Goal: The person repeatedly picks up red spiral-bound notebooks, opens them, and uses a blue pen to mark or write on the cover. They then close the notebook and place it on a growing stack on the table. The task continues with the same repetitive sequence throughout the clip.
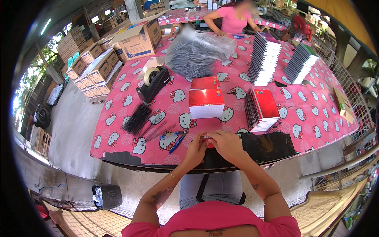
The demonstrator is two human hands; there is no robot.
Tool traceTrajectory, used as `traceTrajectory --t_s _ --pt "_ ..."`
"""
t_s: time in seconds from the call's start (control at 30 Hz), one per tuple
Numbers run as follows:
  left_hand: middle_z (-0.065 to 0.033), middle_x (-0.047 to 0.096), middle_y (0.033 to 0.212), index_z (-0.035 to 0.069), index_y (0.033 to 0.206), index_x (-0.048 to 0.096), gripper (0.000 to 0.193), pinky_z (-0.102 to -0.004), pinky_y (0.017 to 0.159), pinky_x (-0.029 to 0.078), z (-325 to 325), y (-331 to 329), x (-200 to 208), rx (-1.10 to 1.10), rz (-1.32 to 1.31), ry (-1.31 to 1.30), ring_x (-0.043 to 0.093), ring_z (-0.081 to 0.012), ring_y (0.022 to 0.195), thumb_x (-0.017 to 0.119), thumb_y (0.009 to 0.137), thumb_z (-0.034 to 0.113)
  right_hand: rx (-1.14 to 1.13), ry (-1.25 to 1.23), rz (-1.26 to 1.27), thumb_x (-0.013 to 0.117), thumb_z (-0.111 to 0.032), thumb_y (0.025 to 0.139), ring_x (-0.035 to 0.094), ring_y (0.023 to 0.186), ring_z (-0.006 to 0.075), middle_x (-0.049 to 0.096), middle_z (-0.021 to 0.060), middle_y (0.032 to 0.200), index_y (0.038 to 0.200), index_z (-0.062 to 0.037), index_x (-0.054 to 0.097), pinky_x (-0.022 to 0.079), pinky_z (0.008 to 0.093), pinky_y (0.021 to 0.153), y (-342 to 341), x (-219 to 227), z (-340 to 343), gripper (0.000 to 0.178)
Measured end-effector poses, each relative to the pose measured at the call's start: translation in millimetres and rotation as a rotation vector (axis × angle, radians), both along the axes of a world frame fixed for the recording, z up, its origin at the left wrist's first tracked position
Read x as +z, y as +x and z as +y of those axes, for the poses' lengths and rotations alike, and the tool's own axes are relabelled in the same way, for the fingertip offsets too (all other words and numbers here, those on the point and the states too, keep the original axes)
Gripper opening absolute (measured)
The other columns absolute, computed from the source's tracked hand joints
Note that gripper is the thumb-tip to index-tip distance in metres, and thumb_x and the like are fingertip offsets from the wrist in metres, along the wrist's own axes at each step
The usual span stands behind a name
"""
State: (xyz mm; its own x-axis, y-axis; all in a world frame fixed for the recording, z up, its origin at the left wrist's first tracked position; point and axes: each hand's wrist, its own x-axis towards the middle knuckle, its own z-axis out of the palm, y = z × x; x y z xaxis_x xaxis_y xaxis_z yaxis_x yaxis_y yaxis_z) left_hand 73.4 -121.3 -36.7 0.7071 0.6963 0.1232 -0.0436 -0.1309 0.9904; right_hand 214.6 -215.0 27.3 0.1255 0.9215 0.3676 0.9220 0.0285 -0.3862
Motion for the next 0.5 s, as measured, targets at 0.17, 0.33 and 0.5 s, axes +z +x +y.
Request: traceTrajectory --t_s 0.17,0.33,0.5 --pt "-0.0216 0.061 0.12 0.004 0.13 0.055 0.04 -0.0455 0.092 0.048 27.7 -26.5 24.7 0.105 0.331 0.717 0.059 -0.0366 0.108 0.062 0.092 0.014 -0.057 0.108 0.053 0.068 -0.019 0.087 0.066 0.086 0.0301 0.066 0.0071 0.095 0.109 -0.0097 0.068 0.053 0.0412 0.075 -2.0 5.8 1.0 0.024" --pt "-0.0191 0.056 0.122 0.005 0.131 0.057 0.047 -0.0503 0.099 0.041 47.6 -62.0 18.0 0.207 0.641 1.189 0.051 -0.0375 0.116 0.067 0.088 0.023 -0.065 0.219 -0.007 0.071 -0.017 0.086 0.066 0.085 0.0308 0.067 0.0082 0.094 0.111 -0.0091 0.068 0.052 0.0418 0.078 -5.8 1.0 4.8 0.027" --pt "-0.0175 0.06 0.117 0.01 0.132 0.058 0.042 -0.0475 0.092 0.046 54.0 -73.6 26.2 0.183 0.679 1.167 0.058 -0.0346 0.109 0.062 0.094 0.028 -0.1 0.096 0.006 0.071 -0.019 0.084 0.066 0.084 0.0298 0.064 0.0083 0.092 0.106 -0.0094 0.066 0.051 0.0436 0.08 -3.2 -3.3 7.4 0.024"
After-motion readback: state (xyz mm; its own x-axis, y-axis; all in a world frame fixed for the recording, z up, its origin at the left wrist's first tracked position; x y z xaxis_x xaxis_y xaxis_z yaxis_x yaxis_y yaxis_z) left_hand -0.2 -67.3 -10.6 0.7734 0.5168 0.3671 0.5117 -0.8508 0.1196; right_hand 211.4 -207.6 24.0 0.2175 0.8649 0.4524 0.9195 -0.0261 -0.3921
